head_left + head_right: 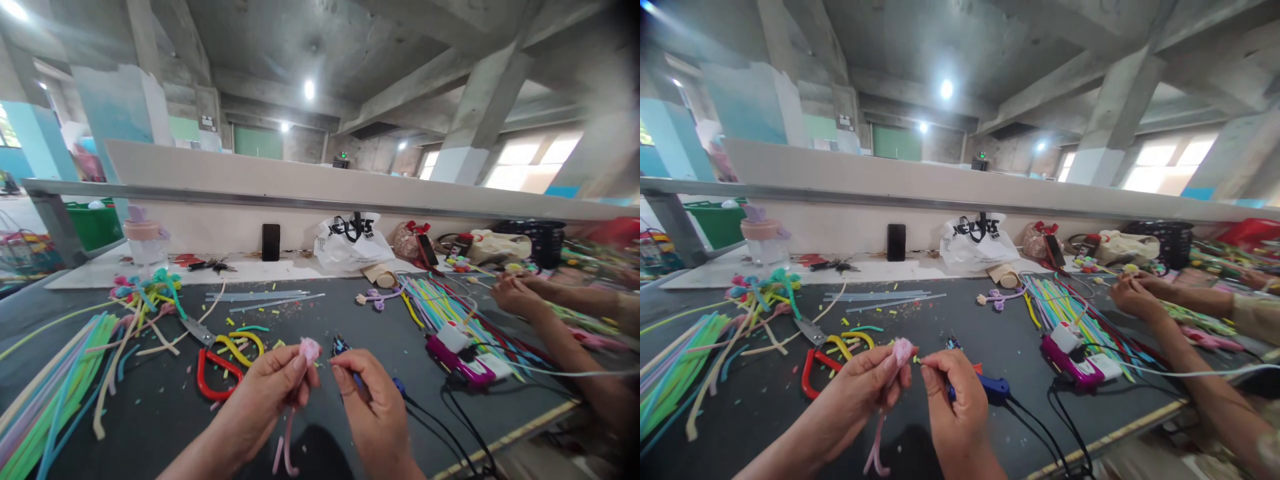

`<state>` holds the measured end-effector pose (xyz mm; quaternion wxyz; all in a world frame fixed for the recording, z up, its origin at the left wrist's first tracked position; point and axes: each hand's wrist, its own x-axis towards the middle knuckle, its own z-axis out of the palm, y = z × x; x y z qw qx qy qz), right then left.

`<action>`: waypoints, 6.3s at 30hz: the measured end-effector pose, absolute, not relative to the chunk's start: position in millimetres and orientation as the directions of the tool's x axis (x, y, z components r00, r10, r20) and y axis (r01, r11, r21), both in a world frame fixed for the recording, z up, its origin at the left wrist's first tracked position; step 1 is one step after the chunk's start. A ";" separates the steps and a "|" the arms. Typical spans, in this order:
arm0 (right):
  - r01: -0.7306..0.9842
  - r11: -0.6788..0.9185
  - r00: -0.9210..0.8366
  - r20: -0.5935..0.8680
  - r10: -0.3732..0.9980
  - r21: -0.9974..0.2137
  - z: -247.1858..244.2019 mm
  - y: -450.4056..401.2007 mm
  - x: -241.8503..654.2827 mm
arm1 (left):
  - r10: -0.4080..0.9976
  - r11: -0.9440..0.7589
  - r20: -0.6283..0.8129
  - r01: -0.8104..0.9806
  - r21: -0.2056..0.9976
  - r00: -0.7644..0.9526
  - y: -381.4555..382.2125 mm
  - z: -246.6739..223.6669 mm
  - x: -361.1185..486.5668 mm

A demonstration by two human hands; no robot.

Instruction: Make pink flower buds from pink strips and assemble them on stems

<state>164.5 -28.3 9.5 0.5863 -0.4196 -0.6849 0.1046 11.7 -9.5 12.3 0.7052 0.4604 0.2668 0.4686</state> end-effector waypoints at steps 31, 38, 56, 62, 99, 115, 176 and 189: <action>0.457 0.677 -0.097 0.724 0.683 -0.577 -2.3 -17.4 152.7 | 0.893 0.276 -0.108 -0.343 0.898 0.437 -23.7 13.3 3.0; 0.557 0.705 -0.172 0.769 0.615 -0.439 -7.7 -18.8 154.0 | 0.908 0.323 -0.127 -0.475 0.818 0.399 -13.0 1.0 -3.8; 0.601 0.742 -0.244 0.816 0.524 -0.297 -12.7 -21.3 149.9 | 0.948 0.228 -0.062 -0.530 0.817 0.312 -7.3 -2.4 -3.3; 0.592 0.714 -0.154 0.817 0.556 -0.374 -14.2 -21.6 150.1 | 0.944 0.241 -0.080 -0.502 0.830 0.320 -8.5 -3.6 -0.7; 0.637 0.742 -0.235 0.864 0.444 -0.208 -5.3 -21.1 150.4 | 0.926 0.289 -0.131 -0.444 0.848 0.353 -11.4 -7.1 -1.9; 0.598 0.787 -0.343 0.838 0.424 -0.153 -4.5 -20.7 155.0 | 0.904 0.355 -0.161 -0.487 0.798 0.396 -12.3 -5.3 -3.1; 0.502 0.627 -0.072 0.693 0.717 -0.596 -10.8 -20.4 151.5 | 0.850 0.263 -0.116 -0.223 0.939 0.513 -17.8 2.9 -4.7; 0.620 0.696 -0.172 0.803 0.571 -0.362 -5.3 -25.2 154.6 | 0.861 0.222 -0.107 -0.177 0.959 0.498 -16.7 -6.8 -4.3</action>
